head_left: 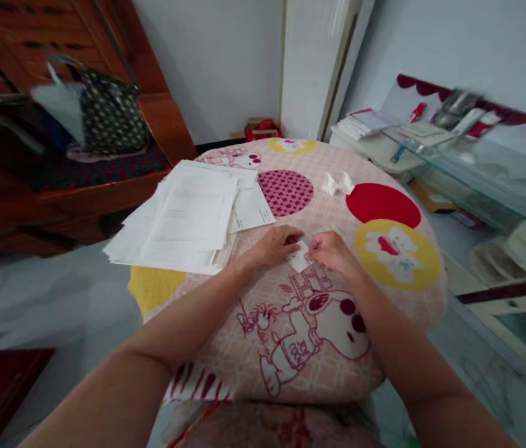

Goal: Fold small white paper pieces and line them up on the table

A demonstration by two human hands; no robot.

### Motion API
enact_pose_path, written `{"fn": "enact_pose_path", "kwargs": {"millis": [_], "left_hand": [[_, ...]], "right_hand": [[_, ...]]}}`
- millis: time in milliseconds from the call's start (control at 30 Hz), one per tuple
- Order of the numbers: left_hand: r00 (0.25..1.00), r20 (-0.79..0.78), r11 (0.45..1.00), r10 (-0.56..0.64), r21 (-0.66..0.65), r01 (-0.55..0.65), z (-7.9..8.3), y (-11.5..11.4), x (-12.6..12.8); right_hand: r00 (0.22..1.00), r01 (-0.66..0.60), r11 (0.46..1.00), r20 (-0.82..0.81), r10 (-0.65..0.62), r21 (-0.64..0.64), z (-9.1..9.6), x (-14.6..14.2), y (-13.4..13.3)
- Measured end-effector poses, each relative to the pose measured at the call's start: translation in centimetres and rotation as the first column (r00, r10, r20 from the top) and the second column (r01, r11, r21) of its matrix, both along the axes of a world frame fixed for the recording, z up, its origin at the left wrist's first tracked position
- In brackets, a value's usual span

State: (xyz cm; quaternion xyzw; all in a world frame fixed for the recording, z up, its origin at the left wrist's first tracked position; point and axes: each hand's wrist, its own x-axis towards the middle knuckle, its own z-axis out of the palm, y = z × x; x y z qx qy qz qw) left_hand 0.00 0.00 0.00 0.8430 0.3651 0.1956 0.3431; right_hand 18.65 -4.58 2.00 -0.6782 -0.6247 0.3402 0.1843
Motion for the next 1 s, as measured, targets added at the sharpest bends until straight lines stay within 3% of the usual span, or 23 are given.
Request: {"fn": "enact_pose_path", "kwargs": {"millis": [133,267,433,533,600,700,833,1000], "left_hand": [[0.997,-0.027,0.997,0.074,0.035,-0.073,-0.1,-0.3,0.9],[0.996,-0.001,0.994,0.092,-0.052,-0.092,0.0,-0.2,0.8],[0.958,0.201,0.948,0.204,-0.285,-0.142,0.0,-0.1,0.2],[0.901,0.329,0.882,0.282,-0.459,-0.108,-0.1,-0.4,0.2],[0.873,0.384,0.858,0.300,-0.508,-0.072,-0.3,-0.7,0.3],[0.889,0.377,0.863,0.258,-0.504,-0.037,-0.5,-0.9,0.2],[0.957,0.257,0.915,0.133,-0.404,-0.019,-0.6,-0.7,-0.1],[0.968,0.235,0.953,0.091,-0.304,-0.015,-0.1,-1.0,-0.2]], "right_hand": [[1.000,0.005,1.000,-0.015,-0.005,-0.013,0.1,0.1,-0.4],[0.992,0.030,0.997,-0.121,-0.038,-0.066,-0.2,0.4,-0.3],[0.918,0.190,0.982,-0.359,-0.171,0.018,-0.7,1.3,-0.1],[0.845,0.130,0.992,-0.525,-0.107,0.007,-0.8,1.6,-0.1],[0.798,0.049,0.999,-0.601,-0.045,-0.009,-0.8,1.4,-0.2],[0.770,0.058,0.998,-0.637,-0.045,0.000,-1.0,1.1,-0.3],[0.748,0.132,0.991,-0.654,-0.115,-0.023,-1.2,1.2,-0.3],[0.684,0.124,0.989,-0.716,-0.143,-0.079,-1.1,1.5,-0.4]]}}
